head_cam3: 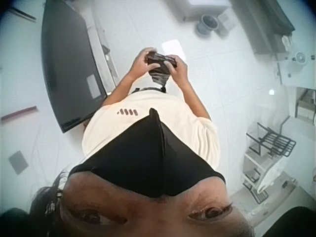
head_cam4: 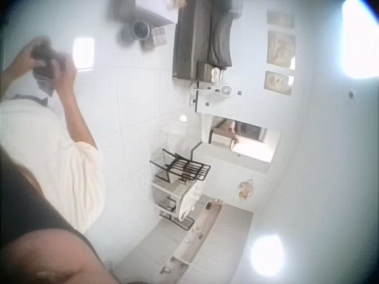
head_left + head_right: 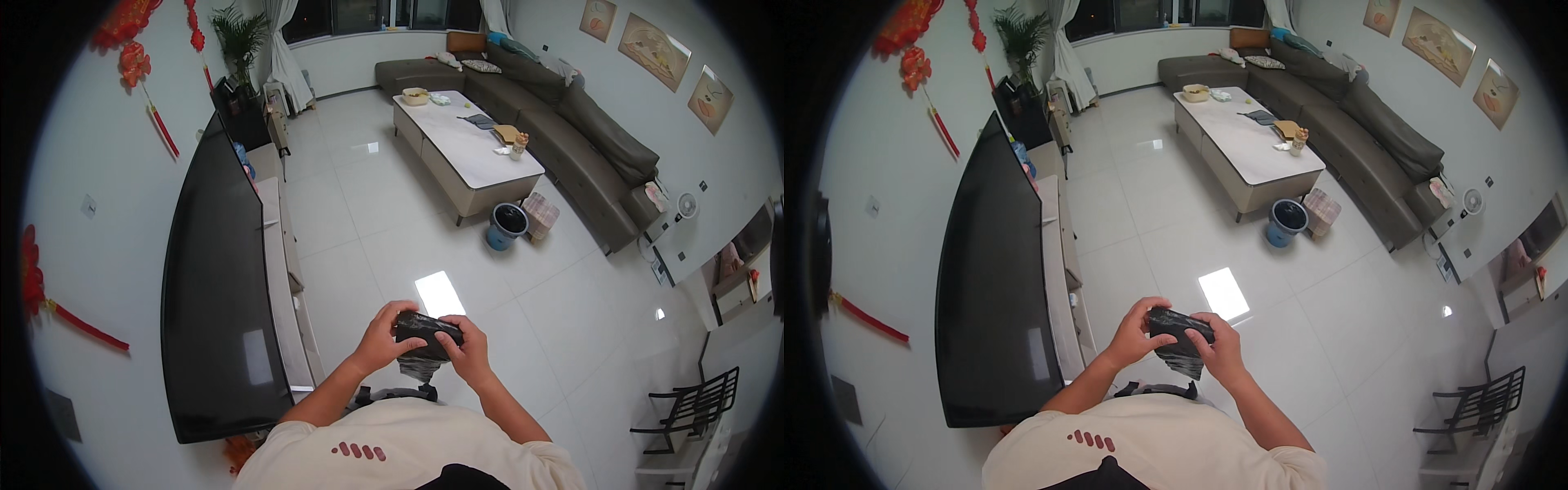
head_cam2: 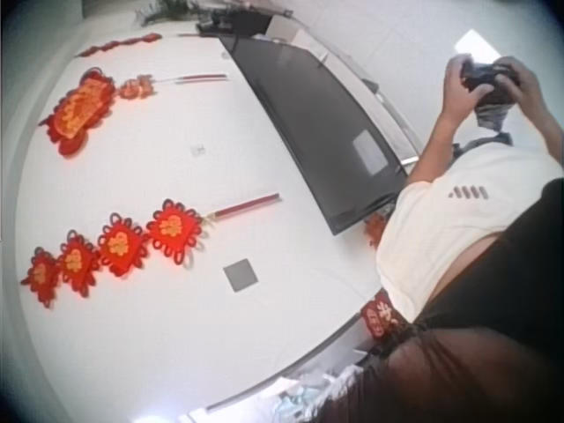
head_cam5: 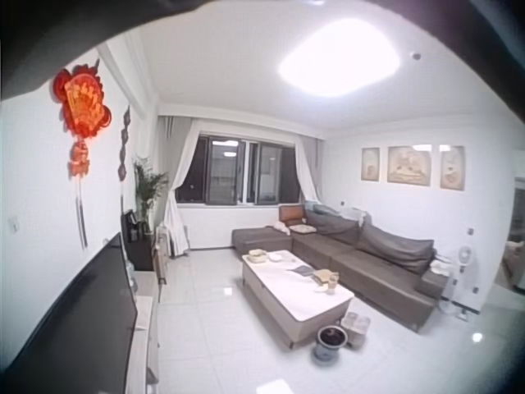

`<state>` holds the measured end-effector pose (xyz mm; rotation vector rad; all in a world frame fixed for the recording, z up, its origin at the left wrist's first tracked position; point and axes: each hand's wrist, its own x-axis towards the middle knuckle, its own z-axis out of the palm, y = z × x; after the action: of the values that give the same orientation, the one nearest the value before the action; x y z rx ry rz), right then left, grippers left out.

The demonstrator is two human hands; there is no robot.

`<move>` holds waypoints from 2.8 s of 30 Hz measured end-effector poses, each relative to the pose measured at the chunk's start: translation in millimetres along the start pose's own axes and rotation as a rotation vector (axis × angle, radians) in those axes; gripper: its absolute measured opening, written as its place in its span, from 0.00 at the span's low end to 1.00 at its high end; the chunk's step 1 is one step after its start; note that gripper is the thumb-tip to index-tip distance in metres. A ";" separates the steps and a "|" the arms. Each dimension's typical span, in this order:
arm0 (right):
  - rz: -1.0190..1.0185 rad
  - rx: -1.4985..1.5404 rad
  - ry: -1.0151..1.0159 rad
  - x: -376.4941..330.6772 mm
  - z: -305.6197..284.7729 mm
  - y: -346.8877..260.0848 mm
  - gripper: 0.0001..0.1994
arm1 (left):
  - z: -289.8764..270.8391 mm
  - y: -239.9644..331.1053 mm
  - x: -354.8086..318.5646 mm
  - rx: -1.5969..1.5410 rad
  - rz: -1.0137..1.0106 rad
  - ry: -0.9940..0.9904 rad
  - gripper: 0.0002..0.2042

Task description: The person sits on a sofa and uses a box cutter to open several packages, including a black plastic bag, a light green box, and a brown cardboard box. They remove items from the packages and place them on the table or into a cabinet.

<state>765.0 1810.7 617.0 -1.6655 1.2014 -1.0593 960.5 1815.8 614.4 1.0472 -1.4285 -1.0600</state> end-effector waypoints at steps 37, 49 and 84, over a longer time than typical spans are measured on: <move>0.078 0.030 -0.040 14.1 2.3 4.1 0.13 | -6.0 -10.5 5.7 -0.131 -0.104 -0.077 0.11; 0.038 0.044 0.014 8.3 1.1 6.4 0.13 | -2.9 -10.8 5.2 -0.038 -0.055 -0.074 0.11; -0.212 0.179 0.022 6.3 -0.3 10.1 0.20 | -6.7 -26.6 7.5 -0.368 -0.433 -0.192 0.08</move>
<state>763.0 1802.3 608.8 -1.6692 0.9281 -1.2791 968.2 1801.8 590.9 1.0241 -1.1112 -1.7036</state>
